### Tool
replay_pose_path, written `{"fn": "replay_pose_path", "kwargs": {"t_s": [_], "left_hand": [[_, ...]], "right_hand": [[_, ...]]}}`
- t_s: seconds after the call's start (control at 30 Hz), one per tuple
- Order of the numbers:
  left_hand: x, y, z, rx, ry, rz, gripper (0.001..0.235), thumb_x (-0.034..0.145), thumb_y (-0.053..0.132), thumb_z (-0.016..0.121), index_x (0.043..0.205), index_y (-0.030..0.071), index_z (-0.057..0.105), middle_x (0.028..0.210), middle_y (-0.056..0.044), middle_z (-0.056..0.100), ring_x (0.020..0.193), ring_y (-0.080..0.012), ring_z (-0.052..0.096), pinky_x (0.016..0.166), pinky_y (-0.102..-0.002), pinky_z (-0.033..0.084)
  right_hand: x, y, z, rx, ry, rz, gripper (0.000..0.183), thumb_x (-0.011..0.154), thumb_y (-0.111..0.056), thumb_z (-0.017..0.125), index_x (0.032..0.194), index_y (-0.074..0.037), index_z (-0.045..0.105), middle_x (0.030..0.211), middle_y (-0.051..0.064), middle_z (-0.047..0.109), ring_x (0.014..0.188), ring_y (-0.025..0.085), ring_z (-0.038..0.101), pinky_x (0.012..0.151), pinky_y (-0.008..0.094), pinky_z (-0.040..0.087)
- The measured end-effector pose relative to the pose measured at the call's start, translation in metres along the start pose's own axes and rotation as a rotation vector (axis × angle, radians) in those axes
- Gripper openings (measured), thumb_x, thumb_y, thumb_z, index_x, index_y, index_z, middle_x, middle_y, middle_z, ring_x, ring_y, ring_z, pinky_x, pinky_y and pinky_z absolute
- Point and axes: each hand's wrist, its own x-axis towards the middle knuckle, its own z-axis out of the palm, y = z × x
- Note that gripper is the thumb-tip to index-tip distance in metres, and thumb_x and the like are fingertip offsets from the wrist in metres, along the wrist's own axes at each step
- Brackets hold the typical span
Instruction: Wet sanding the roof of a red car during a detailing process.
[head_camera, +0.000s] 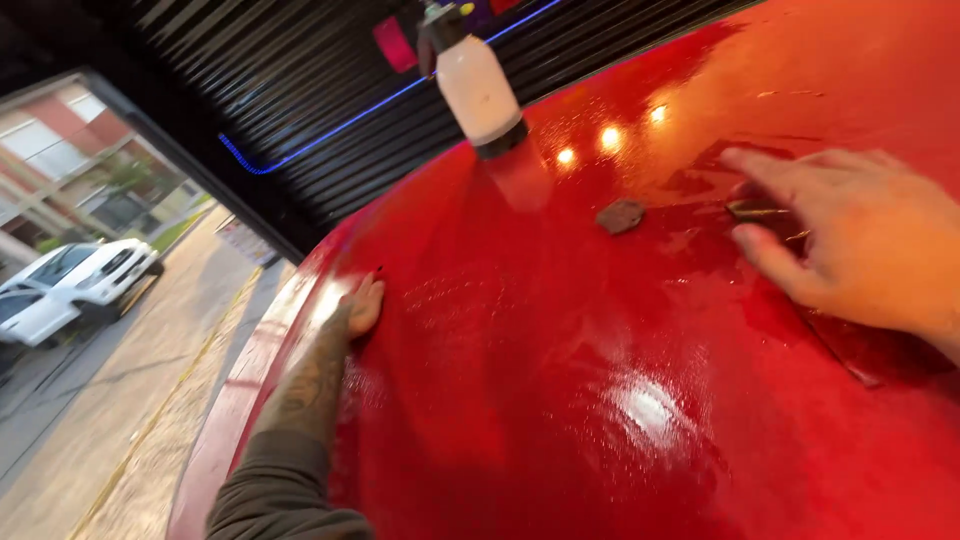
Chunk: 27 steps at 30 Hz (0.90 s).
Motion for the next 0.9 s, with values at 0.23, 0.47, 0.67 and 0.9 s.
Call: {"fn": "replay_pose_path", "kwargs": {"t_s": [0.23,0.47,0.67,0.9], "left_hand": [[-0.111,0.217,-0.105,0.006,0.161,0.497,0.061,0.112,0.040,0.028,0.162,0.005,0.027,0.168,-0.016,0.026,0.156,-0.0329,0.021,0.127,-0.047,0.017],[-0.009,0.117,-0.057,0.125,0.077,0.308,0.058,0.109,0.042,0.022,0.161,0.016,0.030,0.174,-0.009,0.018,0.159,-0.0317,0.015,0.127,-0.047,0.014],[-0.108,0.245,-0.138,-0.104,-0.004,0.288,0.068,0.107,0.053,0.024,0.164,0.016,0.021,0.171,-0.011,0.018,0.157,-0.0324,0.014,0.129,-0.044,0.013],[-0.003,0.193,-0.086,-0.109,-0.003,0.284,0.070,0.108,0.053,0.016,0.161,0.008,0.014,0.172,-0.010,0.014,0.161,-0.0294,0.009,0.129,-0.044,0.007]], "right_hand": [[-0.012,0.005,-0.007,0.288,0.181,0.009,0.064,0.087,-0.026,0.060,0.147,-0.004,0.056,0.109,0.015,0.074,0.101,0.034,0.065,0.092,0.046,0.053],[-0.010,0.005,-0.022,-0.051,0.008,0.102,0.076,0.084,-0.037,0.072,0.153,-0.010,0.057,0.100,0.012,0.076,0.097,0.028,0.071,0.091,0.041,0.055],[-0.021,0.009,-0.019,0.165,0.170,0.045,0.071,0.085,-0.025,0.067,0.151,-0.004,0.055,0.103,0.015,0.074,0.095,0.031,0.069,0.091,0.044,0.053],[-0.013,-0.008,-0.054,-0.058,-0.144,0.300,0.076,0.087,-0.029,0.082,0.157,-0.013,0.055,0.095,0.015,0.076,0.088,0.028,0.072,0.083,0.037,0.057]]}}
